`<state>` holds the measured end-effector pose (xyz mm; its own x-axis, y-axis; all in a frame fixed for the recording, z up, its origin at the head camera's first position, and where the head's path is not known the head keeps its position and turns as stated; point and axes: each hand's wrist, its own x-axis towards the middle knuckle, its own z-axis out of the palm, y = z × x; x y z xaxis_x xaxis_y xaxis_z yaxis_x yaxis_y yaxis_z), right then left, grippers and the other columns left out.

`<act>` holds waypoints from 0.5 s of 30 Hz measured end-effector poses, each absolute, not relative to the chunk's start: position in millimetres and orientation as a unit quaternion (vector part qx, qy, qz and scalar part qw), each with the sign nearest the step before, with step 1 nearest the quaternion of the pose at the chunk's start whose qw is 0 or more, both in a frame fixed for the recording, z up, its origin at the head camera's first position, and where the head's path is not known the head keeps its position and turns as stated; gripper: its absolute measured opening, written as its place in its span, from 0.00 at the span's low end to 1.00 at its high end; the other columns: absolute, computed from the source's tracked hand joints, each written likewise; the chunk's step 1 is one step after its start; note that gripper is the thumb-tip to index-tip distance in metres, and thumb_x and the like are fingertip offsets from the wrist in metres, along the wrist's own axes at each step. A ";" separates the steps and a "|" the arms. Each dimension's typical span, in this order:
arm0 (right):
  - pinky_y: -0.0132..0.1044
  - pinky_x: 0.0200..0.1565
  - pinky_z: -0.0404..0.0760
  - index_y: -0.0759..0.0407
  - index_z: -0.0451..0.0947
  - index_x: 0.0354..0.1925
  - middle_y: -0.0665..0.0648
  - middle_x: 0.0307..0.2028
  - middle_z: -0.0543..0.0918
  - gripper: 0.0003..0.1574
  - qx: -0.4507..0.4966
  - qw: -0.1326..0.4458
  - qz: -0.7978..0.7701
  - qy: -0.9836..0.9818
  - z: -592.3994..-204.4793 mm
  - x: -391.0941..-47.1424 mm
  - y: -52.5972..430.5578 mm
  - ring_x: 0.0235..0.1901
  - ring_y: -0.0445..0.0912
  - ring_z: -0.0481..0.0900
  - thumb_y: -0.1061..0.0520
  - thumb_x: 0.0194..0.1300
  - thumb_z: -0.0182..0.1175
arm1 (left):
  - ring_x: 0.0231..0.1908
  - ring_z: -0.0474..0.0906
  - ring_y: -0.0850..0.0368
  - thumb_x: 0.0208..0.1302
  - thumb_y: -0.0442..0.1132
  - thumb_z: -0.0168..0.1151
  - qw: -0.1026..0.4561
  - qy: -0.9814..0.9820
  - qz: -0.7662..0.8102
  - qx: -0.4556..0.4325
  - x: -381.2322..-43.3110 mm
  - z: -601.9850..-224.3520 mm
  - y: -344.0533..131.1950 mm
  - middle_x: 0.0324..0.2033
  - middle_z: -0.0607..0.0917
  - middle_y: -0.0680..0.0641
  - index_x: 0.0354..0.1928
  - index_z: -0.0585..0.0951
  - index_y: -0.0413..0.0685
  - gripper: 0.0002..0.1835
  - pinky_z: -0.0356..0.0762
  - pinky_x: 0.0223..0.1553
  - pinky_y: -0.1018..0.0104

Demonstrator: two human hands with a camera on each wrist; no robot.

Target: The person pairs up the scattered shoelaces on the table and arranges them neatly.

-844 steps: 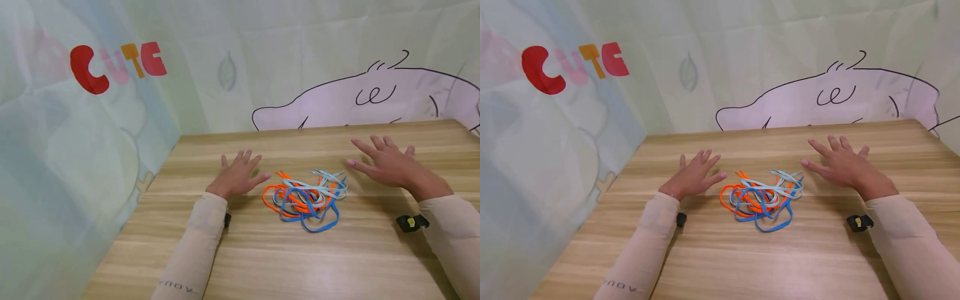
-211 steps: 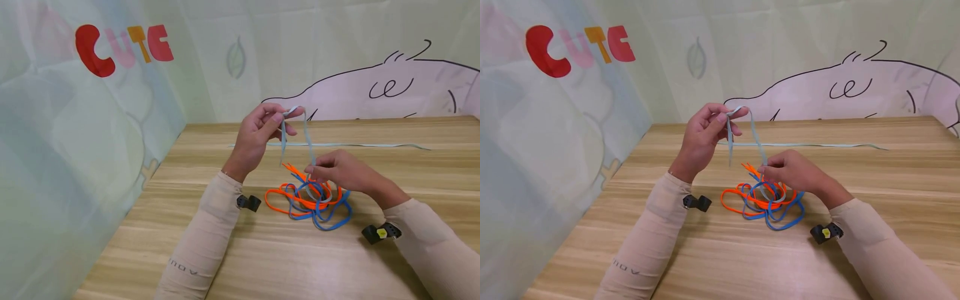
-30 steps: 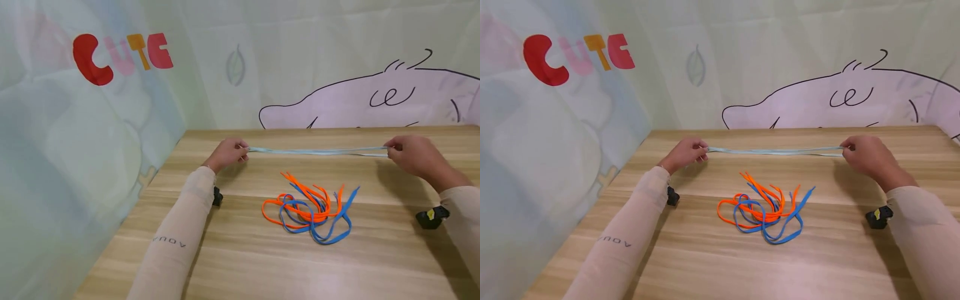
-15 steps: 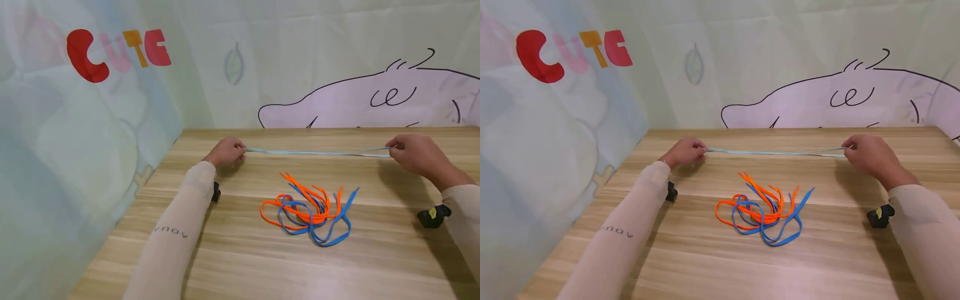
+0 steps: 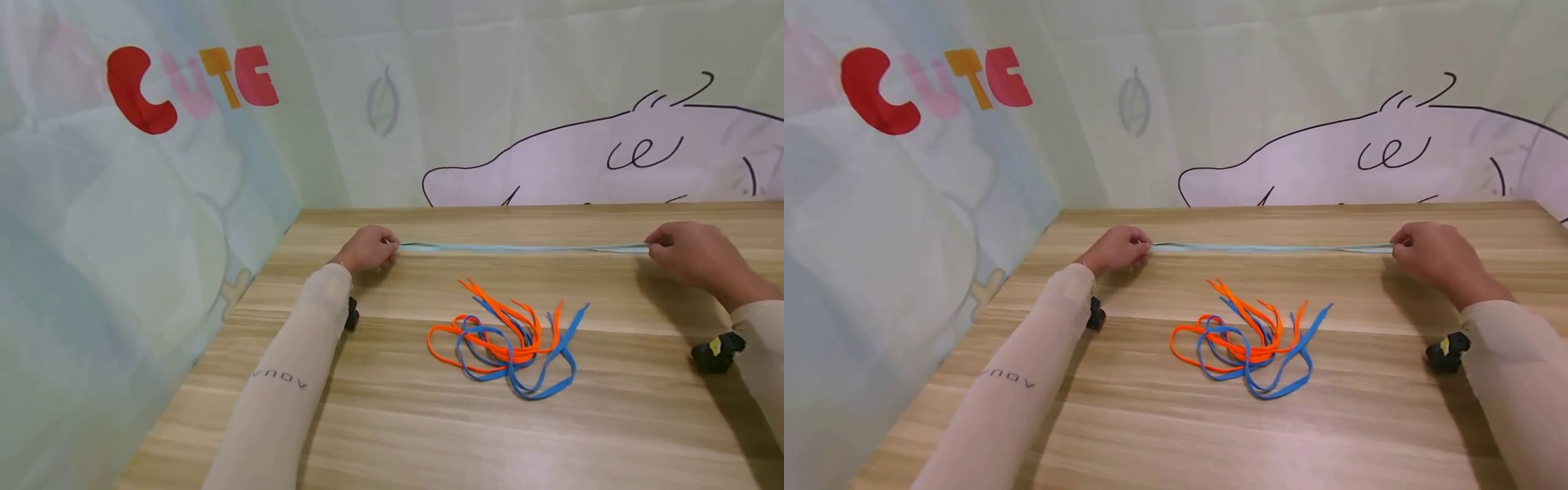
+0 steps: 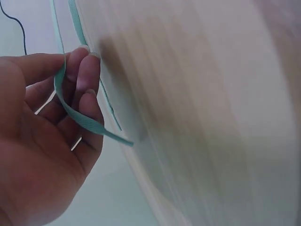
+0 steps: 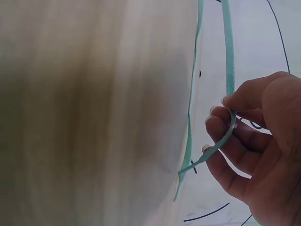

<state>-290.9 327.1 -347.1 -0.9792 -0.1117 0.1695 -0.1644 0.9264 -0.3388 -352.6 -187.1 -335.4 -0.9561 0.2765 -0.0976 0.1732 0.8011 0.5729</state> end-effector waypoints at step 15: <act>0.51 0.20 0.71 0.64 0.83 0.44 0.73 0.40 0.81 0.16 0.045 0.114 0.139 -0.983 -337.0 -290.0 328.5 0.29 0.59 0.75 0.59 0.64 0.53 | 0.35 0.82 0.53 0.69 0.36 0.54 0.057 0.955 0.281 0.069 -357.1 -333.5 -178.5 0.37 0.87 0.46 0.50 0.84 0.44 0.13 0.79 0.35 0.61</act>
<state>-290.0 328.5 -337.0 -0.9699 -0.0577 0.2365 -0.1209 0.9573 -0.2626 -357.1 -178.5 -333.5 -0.9839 0.1646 -0.0701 0.1004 0.8324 0.5450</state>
